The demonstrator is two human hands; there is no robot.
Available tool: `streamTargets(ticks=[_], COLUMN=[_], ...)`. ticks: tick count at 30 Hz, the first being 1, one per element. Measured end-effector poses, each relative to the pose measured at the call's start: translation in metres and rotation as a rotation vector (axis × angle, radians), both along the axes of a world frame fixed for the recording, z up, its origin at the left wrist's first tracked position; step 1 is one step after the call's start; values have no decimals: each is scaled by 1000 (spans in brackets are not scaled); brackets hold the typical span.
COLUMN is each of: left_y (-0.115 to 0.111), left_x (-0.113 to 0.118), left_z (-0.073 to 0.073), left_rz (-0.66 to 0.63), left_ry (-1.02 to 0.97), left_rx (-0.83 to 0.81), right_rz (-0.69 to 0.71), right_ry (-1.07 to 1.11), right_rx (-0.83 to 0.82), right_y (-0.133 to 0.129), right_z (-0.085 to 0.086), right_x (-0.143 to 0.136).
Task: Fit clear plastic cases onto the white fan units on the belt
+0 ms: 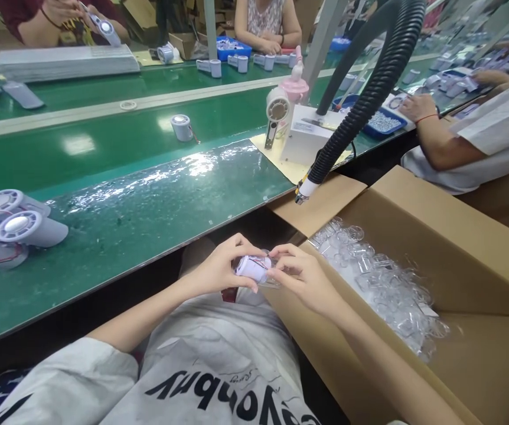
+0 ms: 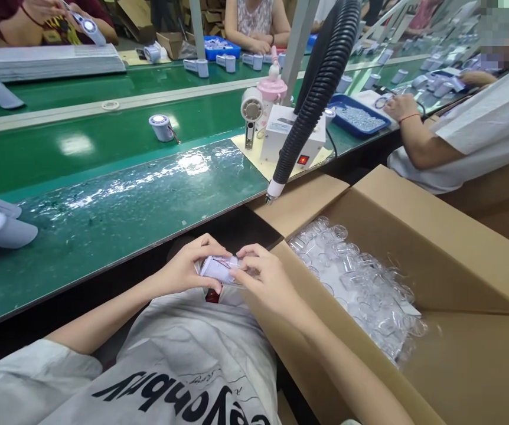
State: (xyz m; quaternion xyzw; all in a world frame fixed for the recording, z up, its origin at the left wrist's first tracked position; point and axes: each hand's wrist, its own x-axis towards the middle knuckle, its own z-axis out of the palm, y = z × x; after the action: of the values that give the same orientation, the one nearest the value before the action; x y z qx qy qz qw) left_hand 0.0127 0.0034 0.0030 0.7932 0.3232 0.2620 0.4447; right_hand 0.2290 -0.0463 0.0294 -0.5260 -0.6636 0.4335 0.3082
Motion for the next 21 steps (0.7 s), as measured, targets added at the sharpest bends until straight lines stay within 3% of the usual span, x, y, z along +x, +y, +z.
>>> streamTargets(ticks=[4,8,11,15,17,21], left_y=[-3,-9,-13,-17,-18,-19], left_x=[3,8,9,7,6,2], left_z=[-15,-15,-8,-2,-1,0], left_rz=[-11,-58,-19,60,65,-7], left_ry=[-61,-160,-253,-308,-297,-269], left_rx=[23,-229,-451,-648,-699,-609], right_rz=[-113,-211,-151,42,72,92], right_ry=[94,299,443,207,65,67], right_rx=[-43,-119,-178,41,176,205], right_y=[1,5,4,-6,-12,-17], right_z=[-1,-5,-6,-6,-7,-9], right_x=[1,6,12,16,16,16])
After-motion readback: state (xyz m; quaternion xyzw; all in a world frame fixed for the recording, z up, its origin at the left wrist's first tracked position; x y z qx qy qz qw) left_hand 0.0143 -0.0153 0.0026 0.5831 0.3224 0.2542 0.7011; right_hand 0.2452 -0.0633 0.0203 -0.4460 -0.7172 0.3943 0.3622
